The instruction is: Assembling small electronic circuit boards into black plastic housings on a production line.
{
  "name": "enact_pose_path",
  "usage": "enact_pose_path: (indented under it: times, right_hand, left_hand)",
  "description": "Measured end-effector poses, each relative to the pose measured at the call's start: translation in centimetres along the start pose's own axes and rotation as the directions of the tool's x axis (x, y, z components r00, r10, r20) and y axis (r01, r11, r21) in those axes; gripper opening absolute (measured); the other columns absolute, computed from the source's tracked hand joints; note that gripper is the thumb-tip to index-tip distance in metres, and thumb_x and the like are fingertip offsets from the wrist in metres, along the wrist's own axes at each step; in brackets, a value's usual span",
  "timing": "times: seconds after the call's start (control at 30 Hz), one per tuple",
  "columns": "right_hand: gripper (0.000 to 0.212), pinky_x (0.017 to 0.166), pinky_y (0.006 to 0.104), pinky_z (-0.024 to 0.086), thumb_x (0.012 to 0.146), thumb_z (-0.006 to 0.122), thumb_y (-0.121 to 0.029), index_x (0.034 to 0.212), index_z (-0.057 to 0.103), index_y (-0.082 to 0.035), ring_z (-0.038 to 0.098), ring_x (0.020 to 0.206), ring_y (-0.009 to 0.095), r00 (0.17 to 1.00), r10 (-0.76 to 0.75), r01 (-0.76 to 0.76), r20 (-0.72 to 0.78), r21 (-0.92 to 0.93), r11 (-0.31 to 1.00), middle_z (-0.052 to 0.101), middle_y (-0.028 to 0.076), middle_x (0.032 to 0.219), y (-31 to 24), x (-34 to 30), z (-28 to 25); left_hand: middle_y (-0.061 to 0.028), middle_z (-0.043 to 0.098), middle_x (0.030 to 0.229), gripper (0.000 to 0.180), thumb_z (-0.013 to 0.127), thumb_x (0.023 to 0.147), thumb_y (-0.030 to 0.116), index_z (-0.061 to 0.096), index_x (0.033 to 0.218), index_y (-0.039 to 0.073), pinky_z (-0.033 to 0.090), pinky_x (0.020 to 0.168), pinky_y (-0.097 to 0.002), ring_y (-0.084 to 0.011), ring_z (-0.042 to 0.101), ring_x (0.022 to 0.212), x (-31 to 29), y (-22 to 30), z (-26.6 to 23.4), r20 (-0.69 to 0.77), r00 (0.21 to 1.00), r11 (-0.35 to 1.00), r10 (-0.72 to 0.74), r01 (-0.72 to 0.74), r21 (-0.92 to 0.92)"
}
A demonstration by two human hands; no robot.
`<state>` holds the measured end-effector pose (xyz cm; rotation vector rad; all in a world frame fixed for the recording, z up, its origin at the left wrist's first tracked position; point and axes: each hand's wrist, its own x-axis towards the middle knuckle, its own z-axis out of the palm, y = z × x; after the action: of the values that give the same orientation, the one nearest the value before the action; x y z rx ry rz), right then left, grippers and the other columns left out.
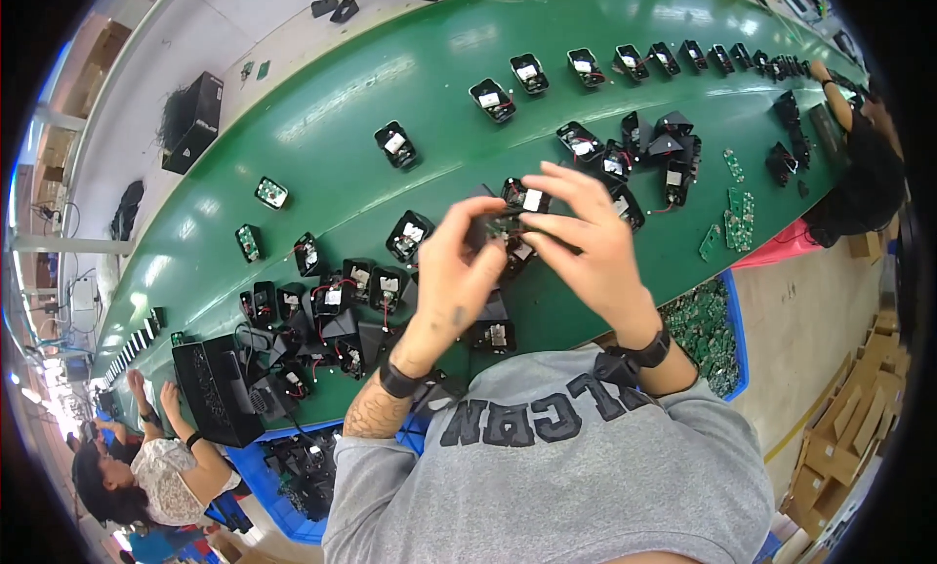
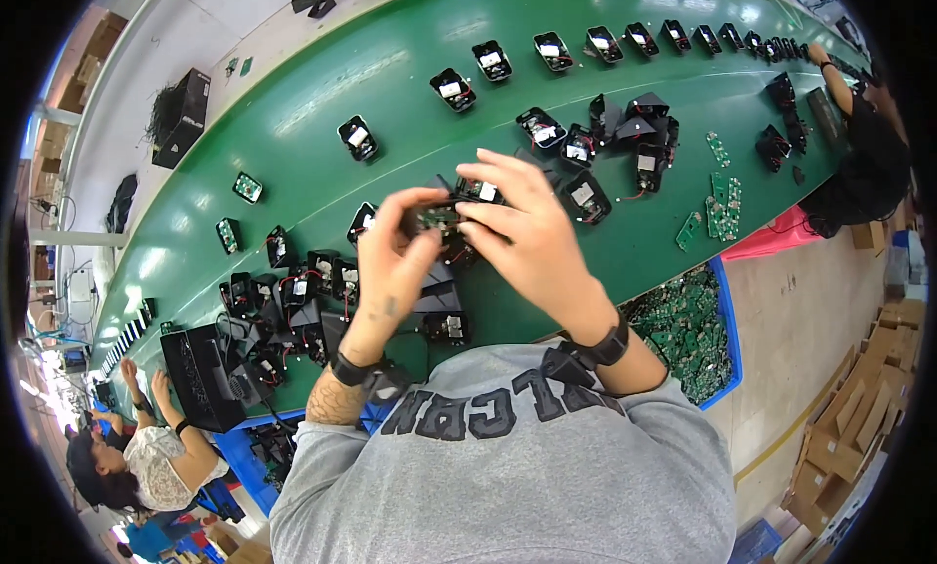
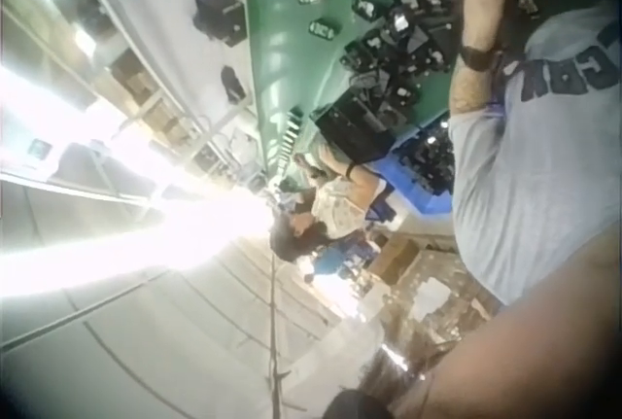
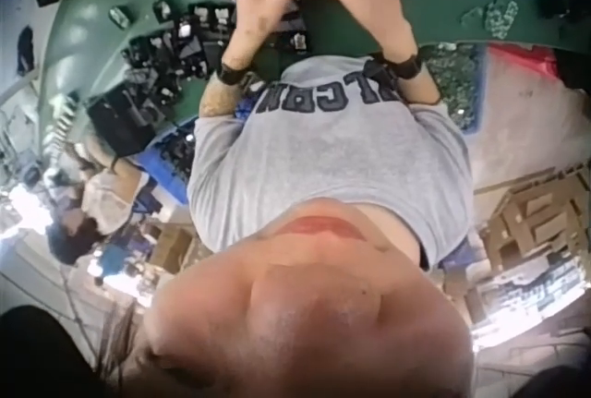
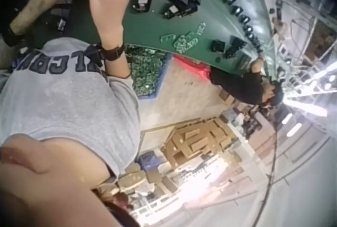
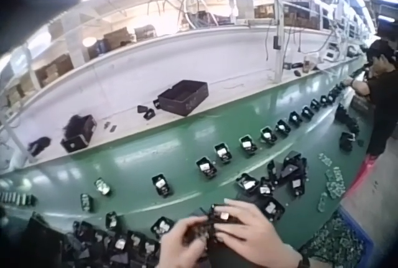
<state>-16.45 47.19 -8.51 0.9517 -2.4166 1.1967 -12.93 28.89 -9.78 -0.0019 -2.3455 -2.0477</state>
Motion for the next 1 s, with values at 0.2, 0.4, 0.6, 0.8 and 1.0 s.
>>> enact_pose_path:
  times: [0.2,0.4,0.6,0.8,1.0]
  right_hand:
    - [0.029,0.089,0.0443,0.050,0.068,0.076,-0.003,0.096,0.072,-0.009,0.066,0.093,0.025,0.926,-0.377,0.373,0.038,0.072,0.925,0.068,0.005,0.096,0.2,0.7,-2.9]
    - [0.029,0.089,0.0433,0.051,0.065,0.076,-0.005,0.094,0.072,-0.010,0.066,0.092,0.021,0.854,-0.510,0.512,0.105,0.012,0.859,0.068,0.002,0.092,0.1,2.1,-3.2]
    - [0.022,0.098,0.0488,0.046,0.068,0.075,-0.007,0.090,0.070,-0.011,0.062,0.102,0.022,0.793,-0.585,0.599,0.167,-0.047,0.799,0.067,0.001,0.096,0.3,2.3,-2.9]
    - [0.017,0.107,0.0563,0.037,0.072,0.072,-0.009,0.088,0.067,-0.012,0.055,0.116,0.023,0.803,-0.579,0.595,0.141,-0.149,0.790,0.064,0.000,0.107,0.9,2.3,-2.6]
    - [0.020,0.109,0.0574,0.037,0.073,0.071,-0.011,0.093,0.068,-0.012,0.054,0.117,0.024,0.772,-0.612,0.635,0.174,-0.165,0.754,0.066,-0.001,0.111,0.6,2.4,-3.0]
  left_hand:
    - [-0.0186,0.068,0.083,0.042,0.042,0.079,0.016,0.060,0.106,-0.012,0.056,0.045,-0.0278,-0.0262,0.068,0.058,2.3,0.9,-3.0,0.476,0.824,0.748,-0.308,0.519,-0.414]
    - [-0.0199,0.067,0.078,0.035,0.044,0.079,0.013,0.059,0.098,-0.012,0.056,0.042,-0.0292,-0.0275,0.066,0.053,2.6,0.7,-2.9,0.533,0.770,0.691,-0.350,0.596,-0.408]
    - [-0.0154,0.065,0.072,0.027,0.052,0.082,0.022,0.059,0.086,-0.004,0.054,0.044,-0.0273,-0.0232,0.066,0.052,2.1,1.2,-2.7,0.541,0.731,0.734,-0.415,0.621,-0.276]
    - [-0.0154,0.065,0.073,0.025,0.052,0.083,0.020,0.059,0.085,-0.004,0.054,0.043,-0.0278,-0.0239,0.066,0.052,2.2,1.3,-2.7,0.550,0.720,0.697,-0.423,0.647,-0.311]
    - [-0.0158,0.066,0.077,0.025,0.053,0.084,0.019,0.058,0.086,-0.005,0.055,0.043,-0.0278,-0.0248,0.067,0.053,2.3,1.1,-2.7,0.601,0.693,0.656,-0.398,0.673,-0.342]
